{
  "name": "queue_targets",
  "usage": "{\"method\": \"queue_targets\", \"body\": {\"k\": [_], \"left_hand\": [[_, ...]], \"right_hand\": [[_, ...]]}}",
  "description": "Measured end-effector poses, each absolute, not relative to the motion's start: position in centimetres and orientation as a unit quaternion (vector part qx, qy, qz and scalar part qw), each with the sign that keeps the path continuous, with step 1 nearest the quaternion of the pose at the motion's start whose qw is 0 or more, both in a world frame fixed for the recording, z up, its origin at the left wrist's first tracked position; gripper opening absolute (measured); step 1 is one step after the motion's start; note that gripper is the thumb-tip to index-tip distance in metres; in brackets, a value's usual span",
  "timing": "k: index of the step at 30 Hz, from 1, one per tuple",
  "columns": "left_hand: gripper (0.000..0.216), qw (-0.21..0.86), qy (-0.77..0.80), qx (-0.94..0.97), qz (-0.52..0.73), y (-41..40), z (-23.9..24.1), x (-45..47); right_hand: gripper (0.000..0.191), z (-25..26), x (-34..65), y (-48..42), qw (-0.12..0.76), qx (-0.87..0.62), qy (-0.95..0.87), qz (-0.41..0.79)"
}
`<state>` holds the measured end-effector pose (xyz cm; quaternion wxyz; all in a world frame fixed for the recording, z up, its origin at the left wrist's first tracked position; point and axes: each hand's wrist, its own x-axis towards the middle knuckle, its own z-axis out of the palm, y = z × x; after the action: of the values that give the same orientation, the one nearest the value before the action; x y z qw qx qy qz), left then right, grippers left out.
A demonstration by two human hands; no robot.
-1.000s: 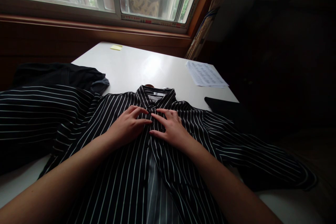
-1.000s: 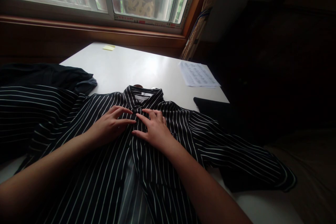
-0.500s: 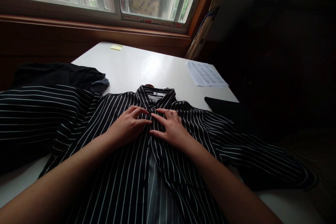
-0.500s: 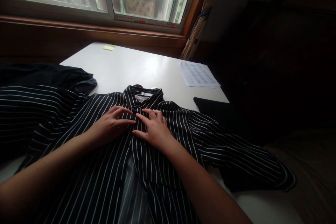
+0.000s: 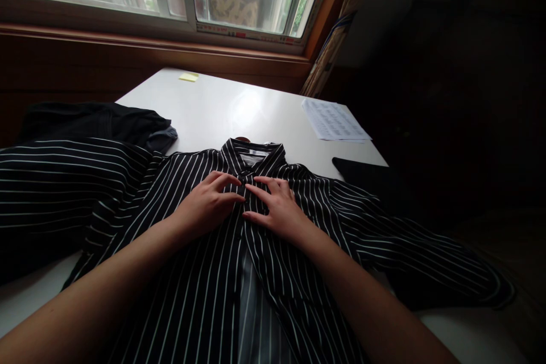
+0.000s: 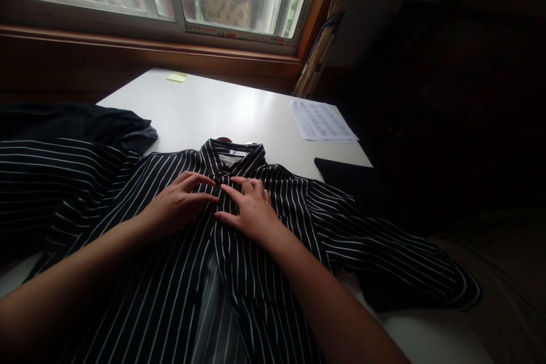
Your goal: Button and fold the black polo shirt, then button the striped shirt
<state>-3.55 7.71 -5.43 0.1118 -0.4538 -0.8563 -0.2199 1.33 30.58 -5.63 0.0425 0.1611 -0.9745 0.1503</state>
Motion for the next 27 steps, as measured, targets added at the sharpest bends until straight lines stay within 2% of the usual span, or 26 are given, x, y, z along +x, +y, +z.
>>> {"method": "queue_targets", "body": {"k": [15, 27], "left_hand": [[0.025, 0.116, -0.854, -0.455, -0.224, 7.8, -5.26, -3.47], [0.036, 0.107, -0.848, -0.473, -0.212, 7.83, -5.47, -3.36]], "right_hand": [[0.065, -5.66, 1.36, 30.56, 0.045, 0.161, -0.971, 0.17], [0.065, -5.56, 1.33, 30.51, 0.038, 0.158, -0.973, 0.165]]}}
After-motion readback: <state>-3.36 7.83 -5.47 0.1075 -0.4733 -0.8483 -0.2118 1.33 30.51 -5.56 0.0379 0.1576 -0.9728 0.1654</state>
